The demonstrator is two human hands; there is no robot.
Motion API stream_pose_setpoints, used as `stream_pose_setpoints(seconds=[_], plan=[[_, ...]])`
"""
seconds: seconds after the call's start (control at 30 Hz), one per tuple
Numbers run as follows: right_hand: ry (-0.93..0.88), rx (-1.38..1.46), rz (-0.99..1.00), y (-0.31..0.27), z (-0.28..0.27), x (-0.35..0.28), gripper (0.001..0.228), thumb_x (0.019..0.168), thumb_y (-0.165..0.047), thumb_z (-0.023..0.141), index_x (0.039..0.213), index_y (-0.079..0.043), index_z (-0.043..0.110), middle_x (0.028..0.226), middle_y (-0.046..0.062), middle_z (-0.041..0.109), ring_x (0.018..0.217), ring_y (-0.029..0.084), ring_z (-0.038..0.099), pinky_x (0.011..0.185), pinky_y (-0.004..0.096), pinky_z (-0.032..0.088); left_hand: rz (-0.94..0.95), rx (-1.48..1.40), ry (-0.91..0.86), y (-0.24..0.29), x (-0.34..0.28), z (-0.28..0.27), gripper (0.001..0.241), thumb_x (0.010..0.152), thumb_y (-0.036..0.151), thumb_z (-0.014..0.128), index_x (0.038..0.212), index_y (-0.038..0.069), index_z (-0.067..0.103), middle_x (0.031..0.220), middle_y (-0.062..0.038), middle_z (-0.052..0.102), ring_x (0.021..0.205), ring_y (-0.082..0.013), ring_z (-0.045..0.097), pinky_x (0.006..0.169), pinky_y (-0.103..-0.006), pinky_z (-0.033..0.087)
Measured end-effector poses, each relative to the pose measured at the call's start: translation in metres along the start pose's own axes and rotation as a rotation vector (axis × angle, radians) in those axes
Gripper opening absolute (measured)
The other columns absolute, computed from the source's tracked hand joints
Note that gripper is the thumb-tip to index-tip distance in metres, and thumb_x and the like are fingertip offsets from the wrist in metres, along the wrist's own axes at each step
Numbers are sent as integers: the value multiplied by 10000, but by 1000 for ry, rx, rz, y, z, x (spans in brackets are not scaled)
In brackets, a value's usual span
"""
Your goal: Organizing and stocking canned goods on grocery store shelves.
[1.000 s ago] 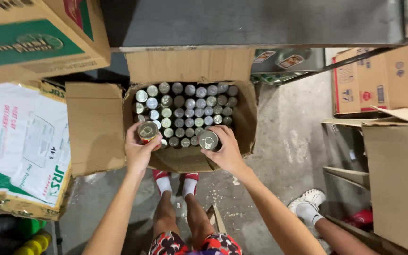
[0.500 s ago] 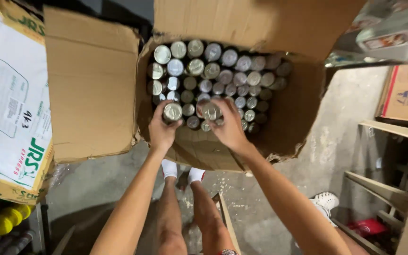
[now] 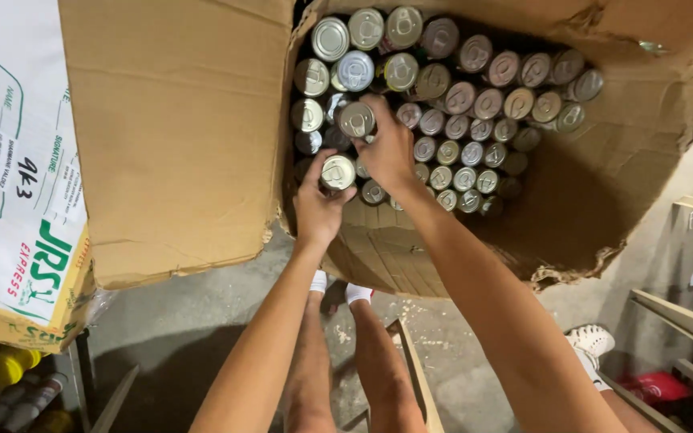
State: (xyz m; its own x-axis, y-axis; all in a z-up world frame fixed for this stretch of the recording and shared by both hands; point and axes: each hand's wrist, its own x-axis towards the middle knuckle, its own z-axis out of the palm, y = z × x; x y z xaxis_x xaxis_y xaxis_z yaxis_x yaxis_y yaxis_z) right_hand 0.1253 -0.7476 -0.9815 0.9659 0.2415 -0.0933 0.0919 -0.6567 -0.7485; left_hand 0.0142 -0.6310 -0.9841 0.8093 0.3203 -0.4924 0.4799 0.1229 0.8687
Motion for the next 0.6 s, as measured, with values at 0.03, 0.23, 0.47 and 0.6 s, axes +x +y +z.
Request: stream_pose_setpoints(seconds=[0.03,0.23,0.47,0.6], plan=[[-3,0,4,2,8,3,615,770,-2,838,1304,-144,567,1139,183,720,1098,420,686,838,480,576,-5,1,0,3,-1,0,687,733,-118,830,1341,129,624,1084,-14,741,983,-85,666,846,-245,554],[50,-20,-7,10,39,15,613,730,83,759,1273,-133,574,1166,200,698,1083,436,676,871,457,562,-18,5,14,11,-2,-7,693,740,-96,827,1351,147,610,1071,-15,752,975,-85,675,839,-254,563],[30,-104,-18,13,49,13,616,765,98,725,1307,-111,521,1187,234,672,1070,481,636,834,508,530,-45,107,70,13,-4,-10,707,718,-49,862,1349,146,609,1054,-36,763,966,-123,704,851,-279,545],[7,-109,57,18,51,13,579,805,63,741,1313,-61,492,1123,271,662,1040,504,628,817,535,516,-3,-30,63,-4,0,-6,701,725,-71,834,1359,121,605,1071,-70,755,988,-141,689,870,-295,554]])
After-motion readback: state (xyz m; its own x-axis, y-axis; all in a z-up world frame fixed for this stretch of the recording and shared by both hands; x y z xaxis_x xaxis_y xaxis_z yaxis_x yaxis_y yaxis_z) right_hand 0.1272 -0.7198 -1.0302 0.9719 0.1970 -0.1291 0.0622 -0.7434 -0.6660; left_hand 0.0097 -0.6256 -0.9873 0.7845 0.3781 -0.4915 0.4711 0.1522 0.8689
